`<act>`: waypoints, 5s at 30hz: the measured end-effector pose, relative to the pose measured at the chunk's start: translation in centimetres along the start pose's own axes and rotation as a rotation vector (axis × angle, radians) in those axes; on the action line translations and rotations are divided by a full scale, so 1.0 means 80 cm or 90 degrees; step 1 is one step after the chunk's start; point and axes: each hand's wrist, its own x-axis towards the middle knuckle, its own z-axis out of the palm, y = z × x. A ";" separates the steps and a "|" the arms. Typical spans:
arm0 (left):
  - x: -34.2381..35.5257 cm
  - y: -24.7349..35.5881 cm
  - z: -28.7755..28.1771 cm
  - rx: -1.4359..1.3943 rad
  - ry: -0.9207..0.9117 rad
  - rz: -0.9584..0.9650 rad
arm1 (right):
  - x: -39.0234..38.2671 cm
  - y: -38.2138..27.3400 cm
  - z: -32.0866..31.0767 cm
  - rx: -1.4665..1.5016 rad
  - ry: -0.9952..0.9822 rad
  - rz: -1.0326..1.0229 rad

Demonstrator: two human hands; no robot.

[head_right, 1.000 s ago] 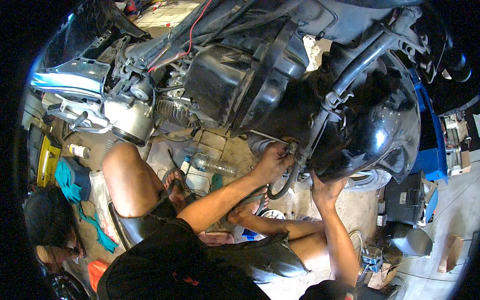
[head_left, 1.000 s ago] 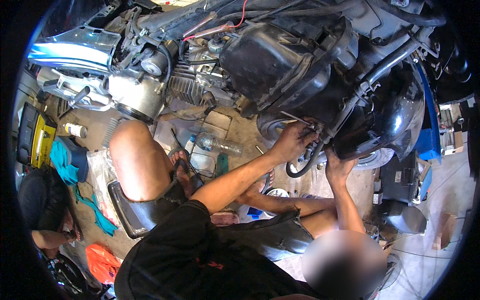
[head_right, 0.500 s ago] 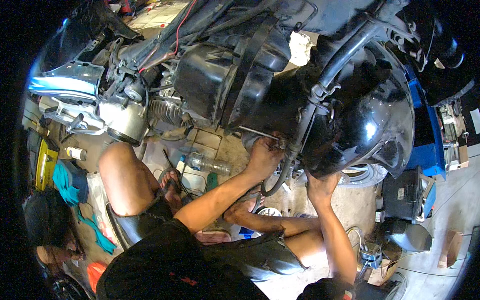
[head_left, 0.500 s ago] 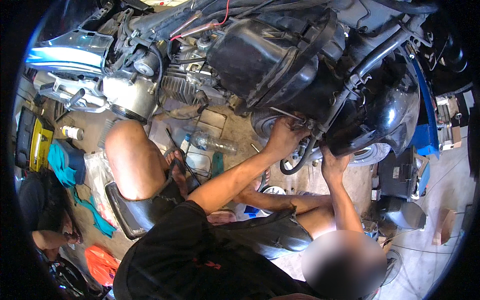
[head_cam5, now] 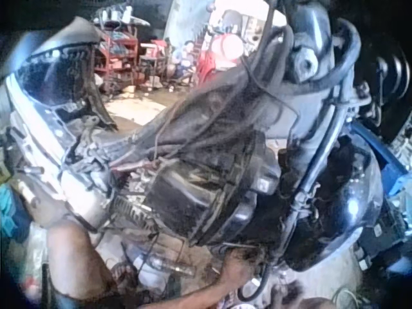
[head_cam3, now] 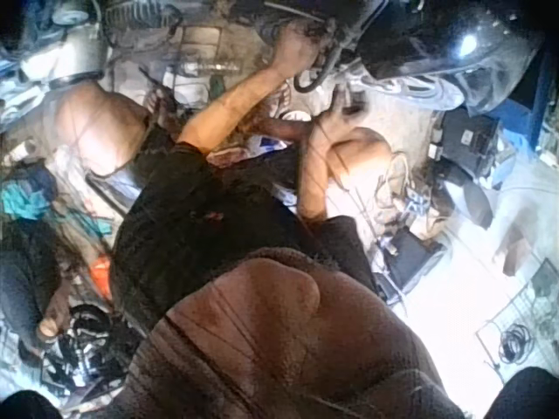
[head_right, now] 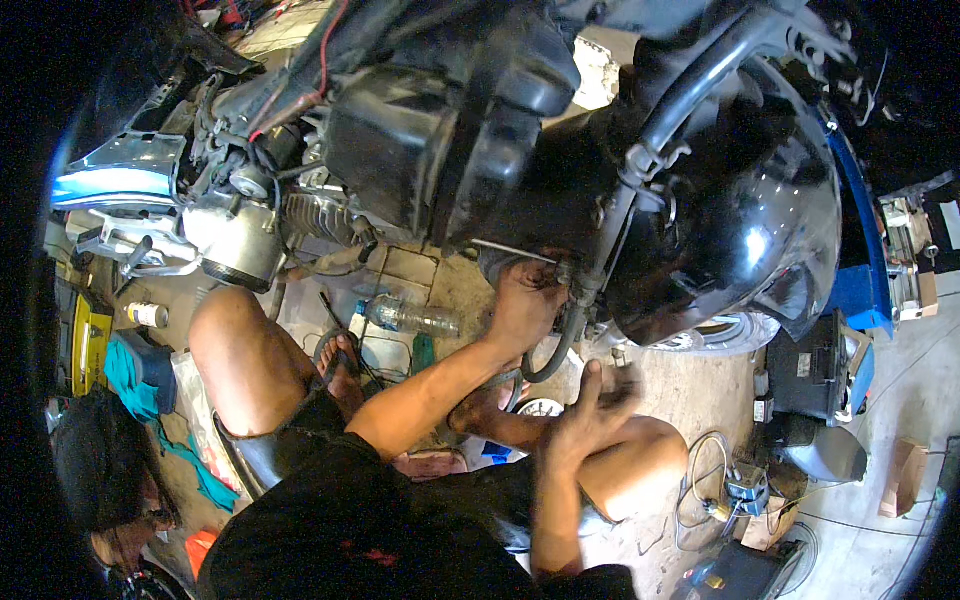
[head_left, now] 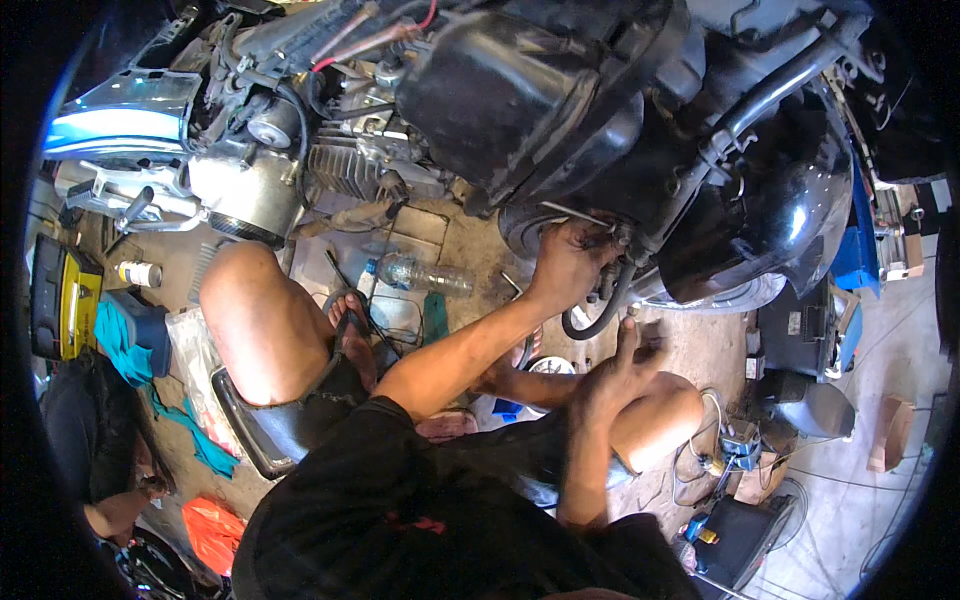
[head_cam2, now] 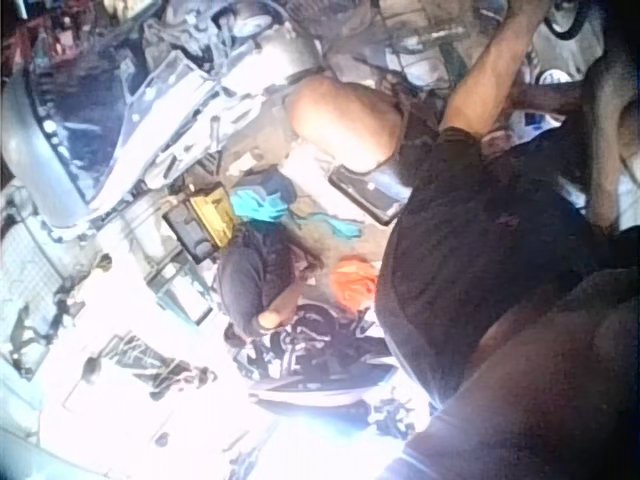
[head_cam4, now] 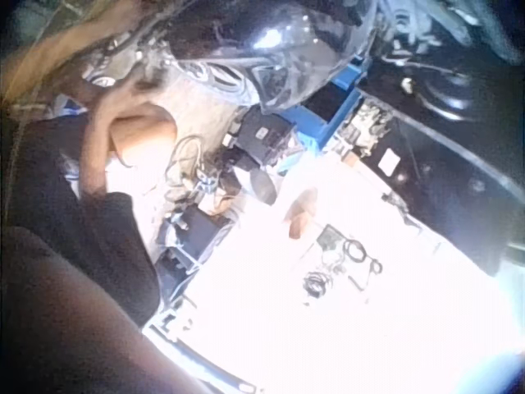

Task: The person manipulates the air filter box of a motorcycle by hand, then uses a screwdriver and a wrench to loosen and tighten various bolts on the frame.

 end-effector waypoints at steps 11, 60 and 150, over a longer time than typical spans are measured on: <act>-0.001 0.009 -0.008 0.014 0.000 -0.023 | 0.009 -0.001 0.063 0.530 -0.145 0.278; -0.012 0.049 -0.004 -0.119 0.135 0.028 | 0.065 -0.036 0.109 0.733 -0.110 0.265; -0.008 0.066 -0.036 -0.209 0.179 0.055 | 0.043 -0.005 0.119 0.863 -0.165 0.160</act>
